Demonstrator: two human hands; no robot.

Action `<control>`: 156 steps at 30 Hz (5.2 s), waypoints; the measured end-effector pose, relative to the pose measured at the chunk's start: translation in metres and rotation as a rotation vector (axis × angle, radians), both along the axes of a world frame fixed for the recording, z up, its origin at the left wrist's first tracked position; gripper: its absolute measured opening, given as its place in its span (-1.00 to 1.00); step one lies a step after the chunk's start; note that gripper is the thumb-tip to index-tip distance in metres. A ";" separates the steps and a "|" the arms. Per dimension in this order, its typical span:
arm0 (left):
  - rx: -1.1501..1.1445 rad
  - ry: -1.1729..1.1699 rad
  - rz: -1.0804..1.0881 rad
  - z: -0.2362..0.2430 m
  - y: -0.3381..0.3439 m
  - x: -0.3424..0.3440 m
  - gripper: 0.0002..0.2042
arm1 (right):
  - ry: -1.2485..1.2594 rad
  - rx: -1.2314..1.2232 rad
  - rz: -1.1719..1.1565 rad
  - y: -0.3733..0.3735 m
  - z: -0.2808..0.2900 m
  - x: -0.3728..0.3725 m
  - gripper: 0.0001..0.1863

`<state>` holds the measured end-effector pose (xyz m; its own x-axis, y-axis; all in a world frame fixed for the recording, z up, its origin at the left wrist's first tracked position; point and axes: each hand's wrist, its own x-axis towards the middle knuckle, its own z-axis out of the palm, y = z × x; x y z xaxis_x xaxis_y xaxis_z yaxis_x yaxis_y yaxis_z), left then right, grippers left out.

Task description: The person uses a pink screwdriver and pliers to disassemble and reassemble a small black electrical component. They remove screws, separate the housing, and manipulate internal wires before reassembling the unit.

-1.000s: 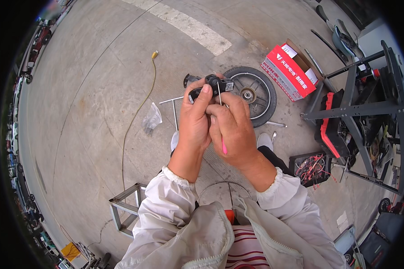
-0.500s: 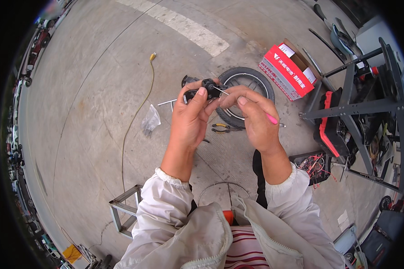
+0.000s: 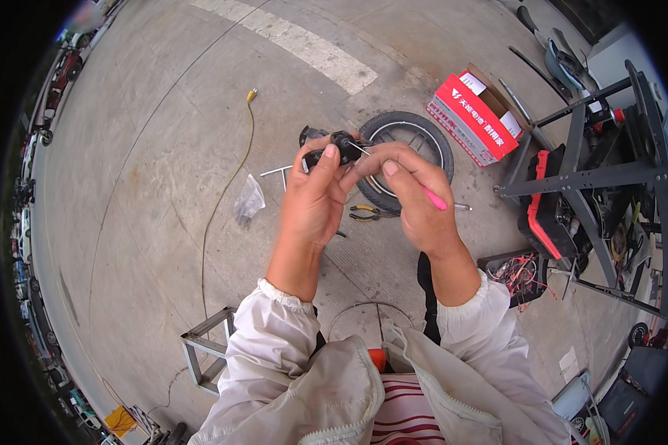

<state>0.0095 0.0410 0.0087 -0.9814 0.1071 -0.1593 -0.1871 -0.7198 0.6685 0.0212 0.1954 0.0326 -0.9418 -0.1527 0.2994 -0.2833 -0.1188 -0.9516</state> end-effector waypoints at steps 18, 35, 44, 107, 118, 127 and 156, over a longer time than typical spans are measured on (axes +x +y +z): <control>-0.004 -0.037 0.116 0.003 0.000 0.002 -0.76 | 0.508 0.672 -0.299 -0.047 -0.031 0.015 -0.60; 0.060 0.002 0.151 0.001 -0.014 -0.003 -0.73 | 0.042 0.275 -0.083 -0.025 -0.007 0.010 -0.60; -0.111 0.104 0.080 0.008 -0.006 0.000 -0.77 | 0.299 0.680 -0.428 -0.003 0.003 0.001 -0.77; -0.281 0.038 -0.041 0.004 -0.006 0.004 -0.66 | -0.341 0.164 -0.145 -0.004 0.000 0.001 -0.90; -0.340 0.004 -0.011 0.005 -0.003 0.005 -0.64 | -0.439 0.009 -0.128 -0.003 -0.006 -0.003 -0.79; -0.384 0.028 0.004 0.009 0.001 0.006 -0.59 | -0.503 0.007 -0.109 -0.001 -0.009 -0.003 -0.70; -0.316 -0.082 0.017 0.008 0.003 0.006 -0.58 | -0.397 0.104 -0.158 -0.003 -0.018 -0.001 -0.74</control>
<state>0.0157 0.0438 0.0168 -0.9652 0.0231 -0.2604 -0.2389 -0.4825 0.8427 0.0203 0.1929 0.0148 -0.9950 -0.0077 -0.0994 0.0994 -0.0009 -0.9950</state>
